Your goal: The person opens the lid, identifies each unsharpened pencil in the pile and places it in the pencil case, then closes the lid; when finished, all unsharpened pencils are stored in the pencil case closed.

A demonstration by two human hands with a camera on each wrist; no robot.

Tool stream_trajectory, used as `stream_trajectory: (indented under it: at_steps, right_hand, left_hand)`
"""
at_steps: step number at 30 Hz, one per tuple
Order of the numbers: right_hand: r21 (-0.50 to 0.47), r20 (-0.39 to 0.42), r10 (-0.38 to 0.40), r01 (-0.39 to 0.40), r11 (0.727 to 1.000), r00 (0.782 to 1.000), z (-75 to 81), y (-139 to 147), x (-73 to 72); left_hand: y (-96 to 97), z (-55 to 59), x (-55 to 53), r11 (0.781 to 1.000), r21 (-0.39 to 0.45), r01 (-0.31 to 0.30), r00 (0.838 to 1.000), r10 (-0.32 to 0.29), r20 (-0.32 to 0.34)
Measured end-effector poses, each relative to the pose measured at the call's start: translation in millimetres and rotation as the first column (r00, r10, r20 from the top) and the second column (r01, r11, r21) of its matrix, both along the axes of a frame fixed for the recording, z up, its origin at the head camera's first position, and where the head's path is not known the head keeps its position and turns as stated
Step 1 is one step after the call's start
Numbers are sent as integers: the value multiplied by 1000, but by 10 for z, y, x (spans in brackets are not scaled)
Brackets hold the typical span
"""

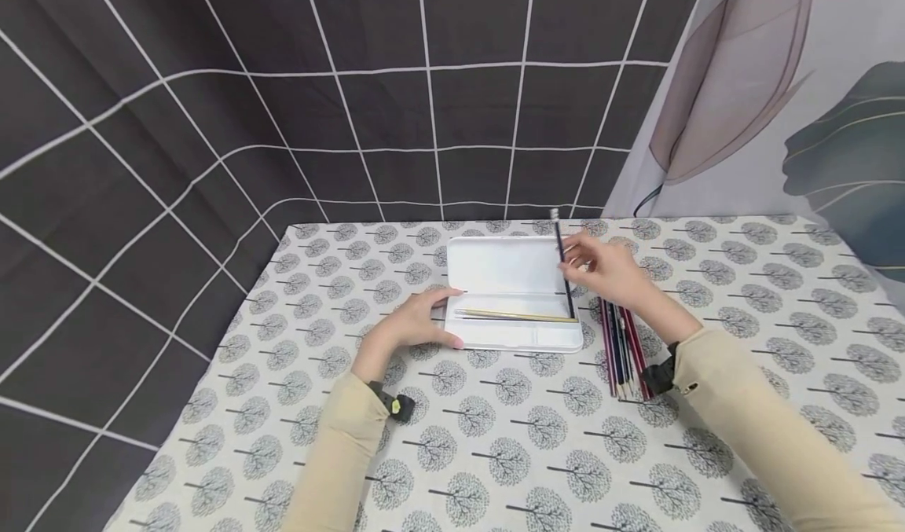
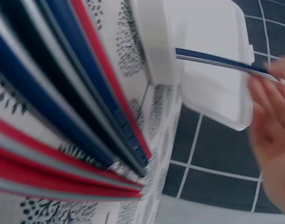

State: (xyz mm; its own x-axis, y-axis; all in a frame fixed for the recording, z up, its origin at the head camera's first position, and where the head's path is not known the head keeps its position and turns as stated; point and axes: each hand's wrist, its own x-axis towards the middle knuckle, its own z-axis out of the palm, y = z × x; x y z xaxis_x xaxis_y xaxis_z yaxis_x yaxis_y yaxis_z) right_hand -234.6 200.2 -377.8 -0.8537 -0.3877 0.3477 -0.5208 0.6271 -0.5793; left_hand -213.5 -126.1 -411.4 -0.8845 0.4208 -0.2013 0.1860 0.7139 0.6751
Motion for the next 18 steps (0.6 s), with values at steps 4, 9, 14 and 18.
stream_trajectory:
  at_steps: [4, 9, 14, 18]
  right_hand:
    - [142, 66, 136, -144, 979, 988, -30, -45, 6]
    - [213, 91, 193, -209, 955, 977, -53, -118, 12]
    - [271, 163, 215, -253, 929, 963, -103, -226, 36]
    - [343, 165, 213, -259, 903, 963, -159, -298, 50]
  left_hand:
    - [-4, 4, 2, 1000, -1, -3, 1000, 3, 4]
    - [-12, 16, 12, 1000, 3, -2, 1000, 2, 2]
    - [-20, 21, 14, 1000, -1, 6, 1000, -6, -4]
    - [-19, 24, 0, 1000, -8, 22, 1000, -22, -12]
